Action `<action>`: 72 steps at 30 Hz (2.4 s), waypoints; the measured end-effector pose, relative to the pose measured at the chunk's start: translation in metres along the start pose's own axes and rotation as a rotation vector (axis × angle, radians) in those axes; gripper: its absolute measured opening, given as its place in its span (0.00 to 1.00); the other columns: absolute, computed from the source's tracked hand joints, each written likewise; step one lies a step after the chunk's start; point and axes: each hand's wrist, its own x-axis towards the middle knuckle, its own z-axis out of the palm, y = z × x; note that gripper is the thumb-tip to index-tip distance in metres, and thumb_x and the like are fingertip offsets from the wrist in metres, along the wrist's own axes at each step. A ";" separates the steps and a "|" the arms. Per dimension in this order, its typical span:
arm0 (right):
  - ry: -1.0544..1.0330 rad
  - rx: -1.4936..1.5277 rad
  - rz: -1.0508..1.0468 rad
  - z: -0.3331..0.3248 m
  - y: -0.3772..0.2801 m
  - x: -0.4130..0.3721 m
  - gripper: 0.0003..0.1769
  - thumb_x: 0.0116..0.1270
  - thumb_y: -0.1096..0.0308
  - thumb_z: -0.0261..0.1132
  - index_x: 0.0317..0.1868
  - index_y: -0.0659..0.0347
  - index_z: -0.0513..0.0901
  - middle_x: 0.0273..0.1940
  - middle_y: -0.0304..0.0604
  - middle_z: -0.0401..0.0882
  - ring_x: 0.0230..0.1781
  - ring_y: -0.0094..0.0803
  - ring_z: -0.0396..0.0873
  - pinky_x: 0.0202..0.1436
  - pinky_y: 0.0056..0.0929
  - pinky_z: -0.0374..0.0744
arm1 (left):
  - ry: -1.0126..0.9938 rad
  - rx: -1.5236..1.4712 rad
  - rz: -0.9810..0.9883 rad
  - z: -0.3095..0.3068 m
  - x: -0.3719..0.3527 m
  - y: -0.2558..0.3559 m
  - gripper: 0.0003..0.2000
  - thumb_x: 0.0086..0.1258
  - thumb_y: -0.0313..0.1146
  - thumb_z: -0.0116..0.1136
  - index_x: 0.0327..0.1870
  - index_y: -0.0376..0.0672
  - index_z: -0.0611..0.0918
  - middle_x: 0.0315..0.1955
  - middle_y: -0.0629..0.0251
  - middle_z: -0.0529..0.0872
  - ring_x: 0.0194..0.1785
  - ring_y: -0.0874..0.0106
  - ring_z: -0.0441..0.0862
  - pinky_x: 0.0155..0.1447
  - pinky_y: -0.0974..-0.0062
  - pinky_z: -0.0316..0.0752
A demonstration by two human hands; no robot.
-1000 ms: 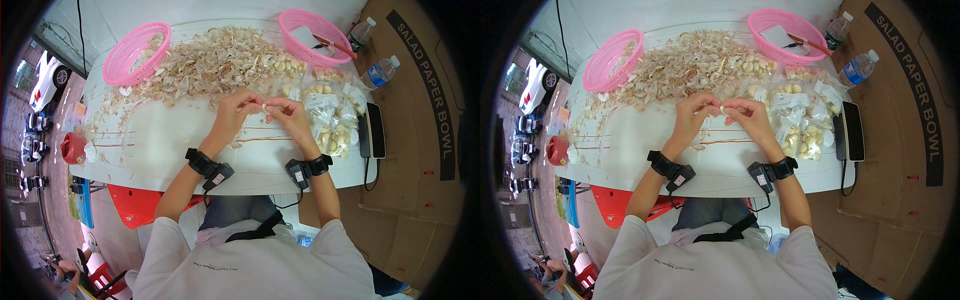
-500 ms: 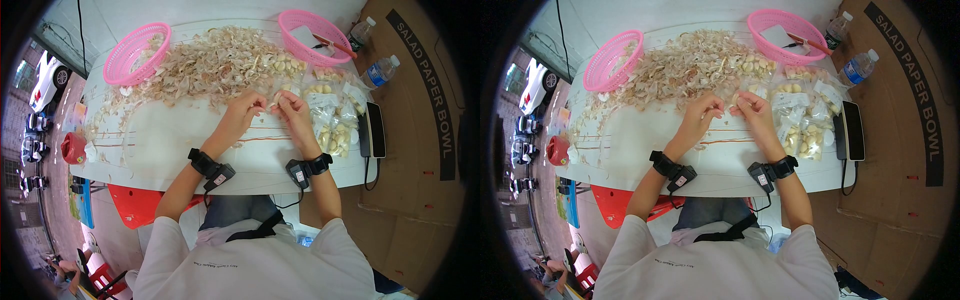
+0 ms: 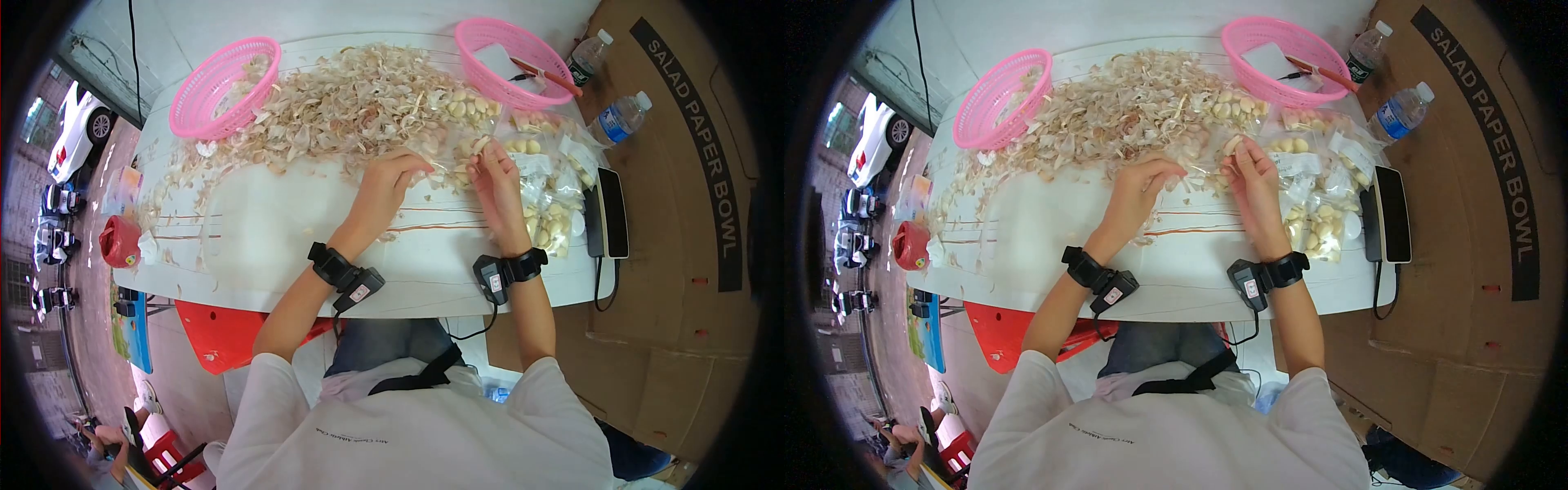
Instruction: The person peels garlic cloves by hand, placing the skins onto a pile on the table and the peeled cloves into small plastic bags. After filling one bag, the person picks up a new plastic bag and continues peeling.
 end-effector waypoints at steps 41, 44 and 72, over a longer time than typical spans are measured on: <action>-0.119 -1.297 -0.647 0.025 -0.007 -0.006 0.10 0.57 0.78 0.65 0.41 0.64 0.83 0.41 0.46 0.77 0.37 0.38 0.77 0.40 0.29 0.75 | 0.021 0.234 0.200 -0.002 0.005 0.007 0.19 0.63 0.18 0.51 0.57 0.38 0.76 0.59 0.59 0.74 0.59 0.59 0.69 0.65 0.65 0.63; -0.075 -1.254 -0.722 0.040 -0.023 -0.006 0.06 0.59 0.80 0.62 0.38 0.67 0.81 0.35 0.47 0.78 0.34 0.38 0.79 0.35 0.28 0.75 | 0.104 0.212 0.176 -0.003 0.004 0.012 0.20 0.63 0.20 0.53 0.58 0.39 0.75 0.61 0.58 0.72 0.59 0.60 0.69 0.64 0.66 0.64; -0.143 -0.902 -0.355 0.038 -0.014 -0.008 0.07 0.60 0.81 0.62 0.40 0.68 0.82 0.34 0.39 0.81 0.31 0.22 0.79 0.37 0.19 0.77 | 0.230 -0.034 -0.031 -0.008 0.003 0.001 0.09 0.60 0.29 0.64 0.40 0.37 0.82 0.37 0.61 0.84 0.42 0.66 0.79 0.49 0.72 0.71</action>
